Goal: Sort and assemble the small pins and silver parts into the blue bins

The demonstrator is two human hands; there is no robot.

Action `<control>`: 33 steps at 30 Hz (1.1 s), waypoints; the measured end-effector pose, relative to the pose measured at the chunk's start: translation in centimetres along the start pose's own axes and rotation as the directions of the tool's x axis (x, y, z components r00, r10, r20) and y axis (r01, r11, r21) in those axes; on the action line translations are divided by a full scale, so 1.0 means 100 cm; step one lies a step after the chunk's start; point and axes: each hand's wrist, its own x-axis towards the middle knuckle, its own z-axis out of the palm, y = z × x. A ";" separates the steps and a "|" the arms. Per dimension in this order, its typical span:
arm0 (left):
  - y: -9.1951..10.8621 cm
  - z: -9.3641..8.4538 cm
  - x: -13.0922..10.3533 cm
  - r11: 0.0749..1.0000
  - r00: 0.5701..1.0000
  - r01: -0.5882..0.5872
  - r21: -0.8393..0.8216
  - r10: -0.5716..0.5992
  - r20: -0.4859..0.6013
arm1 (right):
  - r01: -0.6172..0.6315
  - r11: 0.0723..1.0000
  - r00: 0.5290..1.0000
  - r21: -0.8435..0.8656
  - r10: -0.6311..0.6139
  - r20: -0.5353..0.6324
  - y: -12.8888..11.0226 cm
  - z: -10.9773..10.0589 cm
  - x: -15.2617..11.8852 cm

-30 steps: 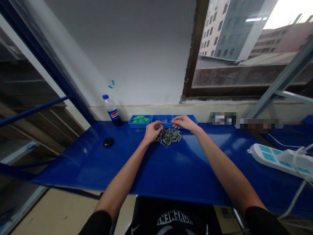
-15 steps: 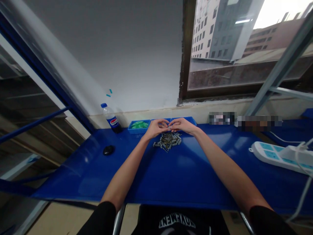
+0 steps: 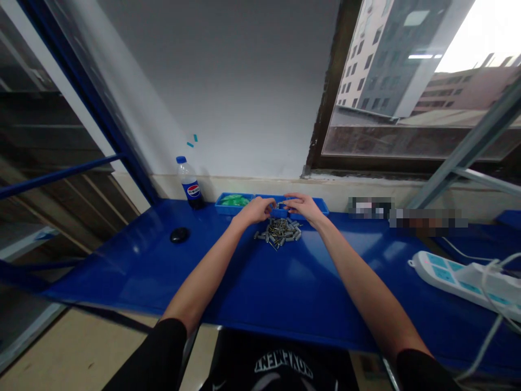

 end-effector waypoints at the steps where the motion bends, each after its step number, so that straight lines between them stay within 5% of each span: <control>1: 0.002 0.000 0.000 1.000 1.000 -0.012 0.012 0.012 0.006 | -0.001 1.000 1.000 0.004 0.001 -0.001 -0.002 0.001 -0.001; 14: 0.015 -0.003 -0.004 0.971 0.975 0.112 0.211 -0.149 0.167 | -0.012 0.999 0.997 -0.042 0.015 0.077 -0.009 0.004 -0.004; 16: 0.014 -0.009 -0.008 0.969 0.939 0.170 0.179 -0.214 0.268 | -0.019 0.998 0.996 -0.052 0.024 0.088 -0.008 0.003 -0.003; 20: 0.013 -0.013 -0.014 0.926 0.790 0.362 0.105 -0.365 0.493 | -0.025 0.997 0.994 -0.070 0.032 0.102 -0.008 0.001 -0.005; 25: 0.019 -0.008 -0.016 0.895 0.713 0.412 0.173 -0.435 0.550 | -0.042 0.996 0.992 -0.084 0.052 0.119 -0.012 0.001 -0.007; 28: 0.017 -0.009 -0.015 0.912 0.745 0.357 0.201 -0.408 0.528 | -0.045 0.995 0.991 -0.092 0.056 0.118 -0.013 0.002 -0.007; 33: 0.006 -0.025 -0.017 0.954 0.866 0.274 0.119 -0.299 0.402 | -0.048 0.993 0.991 -0.105 0.060 0.117 -0.009 0.000 -0.005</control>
